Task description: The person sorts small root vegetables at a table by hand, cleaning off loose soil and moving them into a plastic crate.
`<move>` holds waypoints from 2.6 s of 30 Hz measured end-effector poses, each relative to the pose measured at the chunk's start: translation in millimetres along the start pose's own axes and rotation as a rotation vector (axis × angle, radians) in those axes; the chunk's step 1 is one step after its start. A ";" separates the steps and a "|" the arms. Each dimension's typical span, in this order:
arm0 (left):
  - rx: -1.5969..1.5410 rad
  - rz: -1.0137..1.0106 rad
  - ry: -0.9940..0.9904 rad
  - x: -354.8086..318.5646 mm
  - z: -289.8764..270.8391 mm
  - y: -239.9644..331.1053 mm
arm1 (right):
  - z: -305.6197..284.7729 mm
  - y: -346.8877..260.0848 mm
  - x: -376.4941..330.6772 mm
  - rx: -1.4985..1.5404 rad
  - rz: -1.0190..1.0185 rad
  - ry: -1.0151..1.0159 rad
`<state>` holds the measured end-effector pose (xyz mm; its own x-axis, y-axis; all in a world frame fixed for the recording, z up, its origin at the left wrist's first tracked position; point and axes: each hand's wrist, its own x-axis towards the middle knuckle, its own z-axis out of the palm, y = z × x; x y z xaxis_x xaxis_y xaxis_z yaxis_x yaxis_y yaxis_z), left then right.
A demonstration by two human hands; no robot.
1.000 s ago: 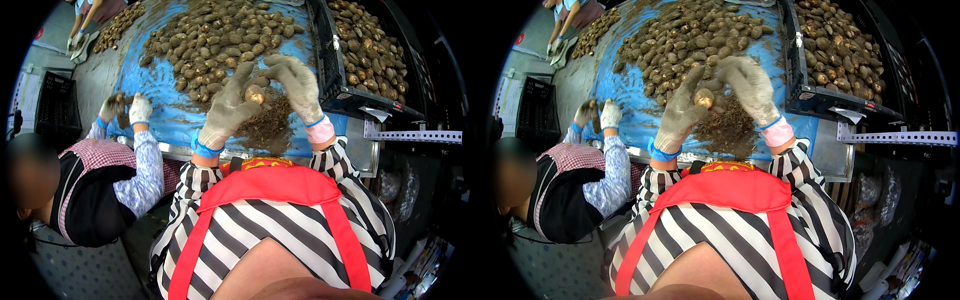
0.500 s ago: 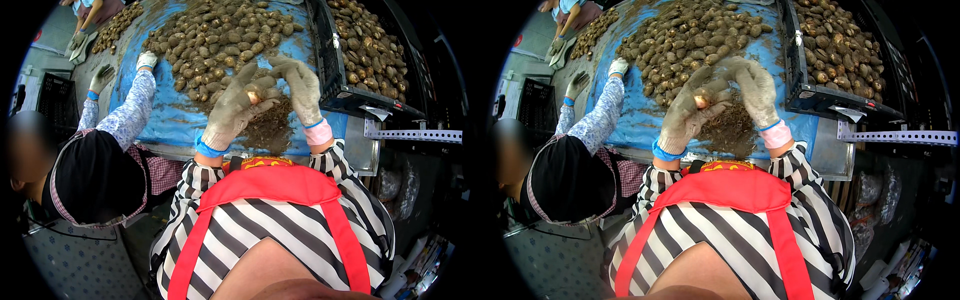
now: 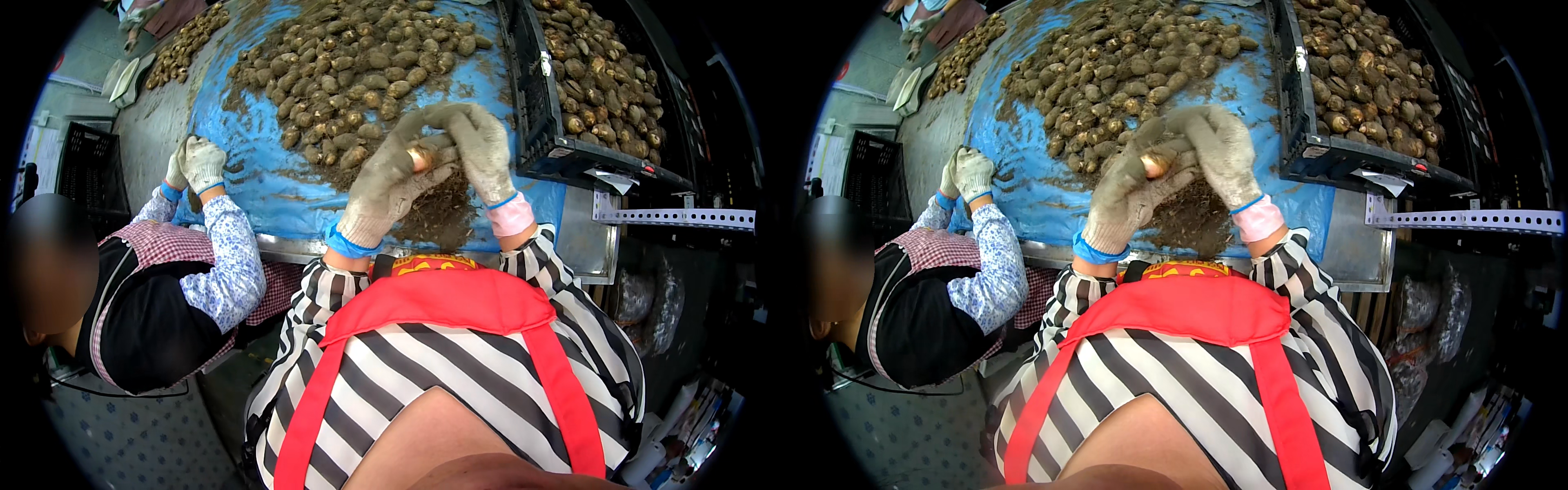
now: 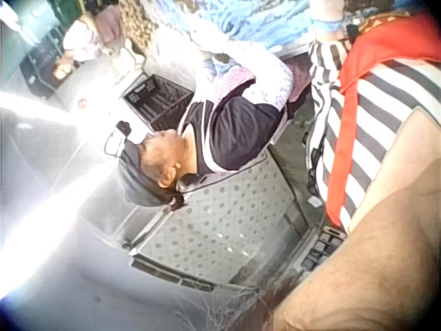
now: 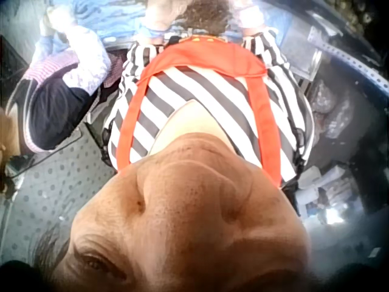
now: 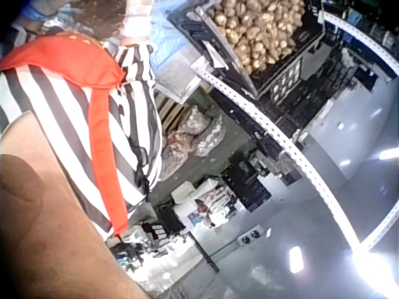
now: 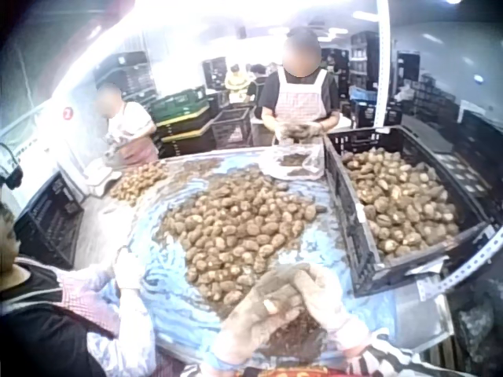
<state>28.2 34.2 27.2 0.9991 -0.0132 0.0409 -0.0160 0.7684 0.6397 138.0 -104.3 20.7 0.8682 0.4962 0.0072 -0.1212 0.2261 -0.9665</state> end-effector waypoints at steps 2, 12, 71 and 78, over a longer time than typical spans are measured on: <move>-0.122 0.046 -0.050 -1.2 -6.6 -2.1 | -6.1 3.8 3.8 -0.014 -0.183 -0.061; 0.872 0.024 0.122 5.3 -13.0 7.3 | 8.2 1.7 -9.7 -0.592 -0.287 -0.107; 2.550 0.083 0.341 70.8 -178.6 0.5 | -53.2 82.8 -15.0 -0.514 0.173 -0.146; 2.294 -0.020 0.348 61.0 -145.8 11.1 | -44.8 81.9 -9.6 -0.511 0.138 -0.152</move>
<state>94.7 135.2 -75.1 0.9622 0.2536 0.0996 0.2371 -0.9594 0.1526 141.3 -128.0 -70.0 0.7766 0.6167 -0.1284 0.0529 -0.2670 -0.9622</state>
